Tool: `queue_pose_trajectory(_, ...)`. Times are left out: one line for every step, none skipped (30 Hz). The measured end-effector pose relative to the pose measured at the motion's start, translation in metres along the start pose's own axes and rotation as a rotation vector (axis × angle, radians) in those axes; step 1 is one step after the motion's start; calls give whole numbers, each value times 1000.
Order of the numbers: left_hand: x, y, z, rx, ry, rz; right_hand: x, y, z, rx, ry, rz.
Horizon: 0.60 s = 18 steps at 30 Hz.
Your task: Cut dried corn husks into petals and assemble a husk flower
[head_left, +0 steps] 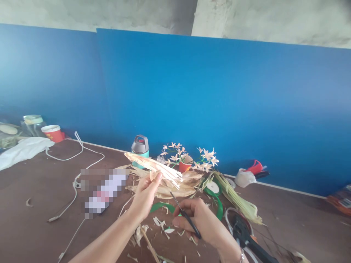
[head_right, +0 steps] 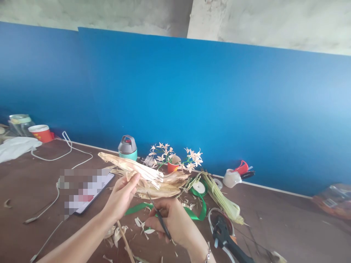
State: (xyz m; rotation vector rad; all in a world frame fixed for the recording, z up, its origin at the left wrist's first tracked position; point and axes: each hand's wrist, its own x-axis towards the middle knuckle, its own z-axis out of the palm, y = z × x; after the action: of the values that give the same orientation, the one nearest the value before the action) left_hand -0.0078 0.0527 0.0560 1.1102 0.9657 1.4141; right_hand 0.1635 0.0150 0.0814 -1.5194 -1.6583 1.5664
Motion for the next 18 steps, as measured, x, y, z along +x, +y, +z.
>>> queue_pose_trajectory(0, 0, 1, -3, 1, 3, 0, 0, 0, -2, -2, -2)
queue_pose_trajectory(-1, 0, 1, -4, 1, 4, -1, -1, 0, -4, -2, 3)
queue_pose_trajectory(-1, 0, 1, -6, -1, 2, -1, -2, 0, -5, 0, 10)
queue_pose_trajectory(-1, 1, 2, -8, -4, -2, -2, -2, 1, -6, 5, 18)
queue_pose_trajectory(-1, 1, 2, -12, -6, -7, -2, -3, 1, -6, 9, 25)
queue_pose_trajectory(-2, 1, 2, -18, -5, -12, -2, -4, 2, -7, 12, 28)
queue_pose_trajectory(-2, 0, 2, -23, 0, -17, -2, -4, 2, -8, 16, 28)
queue_pose_trajectory(-2, 0, 2, -29, 8, -21, -2, -5, 2, -11, 18, 27)
queue_pose_trajectory(-2, -1, 2, -34, 16, -24, -2, -5, 3, -13, 19, 28)
queue_pose_trajectory(-2, -2, 2, -38, 23, -27, -1, -4, 3, -13, 19, 31)
queue_pose_trajectory(-2, -2, 2, -42, 26, -29, -1, -4, 3, -10, 17, 34)
queue_pose_trajectory(-1, -3, 2, -46, 26, -32, 0, -3, 3, -6, 14, 34)
queue_pose_trajectory(-1, -3, 2, -50, 24, -35, 0, -2, 2, 0, 7, 31)
queue_pose_trajectory(-1, -4, 2, -55, 23, -40, -1, -1, 1, 5, -3, 25)
queue_pose_trajectory(-1, -4, 1, -61, 25, -46, -1, 1, -1, 9, -16, 18)
queue_pose_trajectory(0, -4, 1, -67, 33, -52, -3, 2, -4, 12, -31, 14)
queue_pose_trajectory(1, -3, 0, -72, 47, -55, -4, 3, -7, 14, -49, 12)
queue_pose_trajectory(2, -3, 0, -77, 63, -58, -6, 5, -10, 16, -69, 9)
